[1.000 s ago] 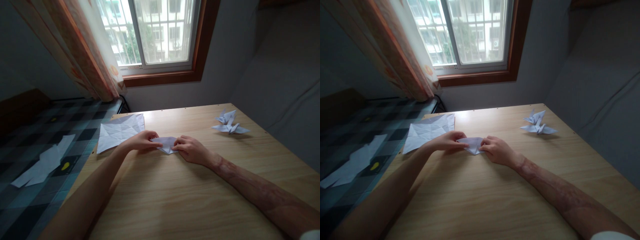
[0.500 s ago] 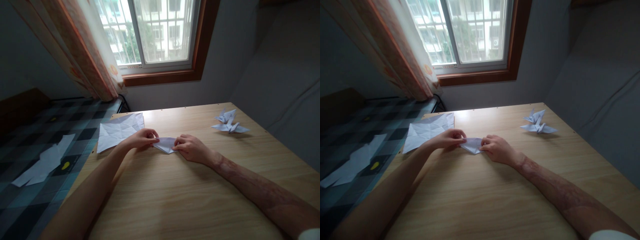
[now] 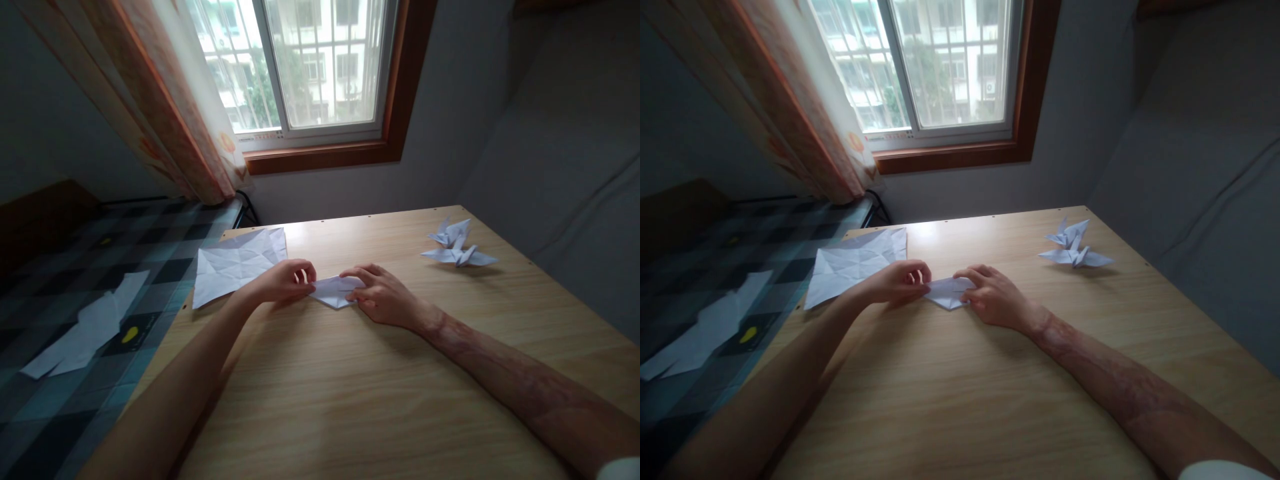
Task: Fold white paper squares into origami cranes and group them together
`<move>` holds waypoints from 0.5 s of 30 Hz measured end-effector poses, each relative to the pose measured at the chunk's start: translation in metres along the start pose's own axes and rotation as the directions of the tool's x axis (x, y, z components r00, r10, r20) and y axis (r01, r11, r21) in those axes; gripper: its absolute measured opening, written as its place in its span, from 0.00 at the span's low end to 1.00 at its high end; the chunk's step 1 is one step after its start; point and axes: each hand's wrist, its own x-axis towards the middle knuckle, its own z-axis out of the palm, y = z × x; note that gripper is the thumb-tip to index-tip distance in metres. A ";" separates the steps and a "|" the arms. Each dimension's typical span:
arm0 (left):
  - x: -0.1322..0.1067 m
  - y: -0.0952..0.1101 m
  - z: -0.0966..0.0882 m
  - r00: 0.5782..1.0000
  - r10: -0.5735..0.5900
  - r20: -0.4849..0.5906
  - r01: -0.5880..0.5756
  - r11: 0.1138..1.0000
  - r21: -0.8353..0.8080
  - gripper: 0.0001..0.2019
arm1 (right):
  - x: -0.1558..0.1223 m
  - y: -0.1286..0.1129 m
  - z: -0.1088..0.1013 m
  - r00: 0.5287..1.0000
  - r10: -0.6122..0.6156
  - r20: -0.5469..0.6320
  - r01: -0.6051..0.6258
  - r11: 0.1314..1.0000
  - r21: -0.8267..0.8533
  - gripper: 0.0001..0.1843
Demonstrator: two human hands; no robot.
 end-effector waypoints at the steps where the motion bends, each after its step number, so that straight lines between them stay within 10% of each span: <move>1: 0.000 0.001 0.000 1.000 0.008 -0.003 -0.008 0.999 0.034 0.15 | 0.000 -0.001 -0.001 1.000 0.014 -0.002 -0.014 1.000 0.021 0.15; 7: -0.004 0.012 0.000 0.997 0.043 -0.060 -0.018 0.928 0.372 0.06 | 0.003 -0.006 -0.004 0.989 0.139 0.049 -0.146 0.974 0.172 0.30; 15: 0.005 0.016 0.015 0.924 0.380 0.035 -0.303 0.674 0.674 0.08 | 0.004 -0.003 -0.002 0.996 0.045 0.073 -0.055 0.988 0.144 0.31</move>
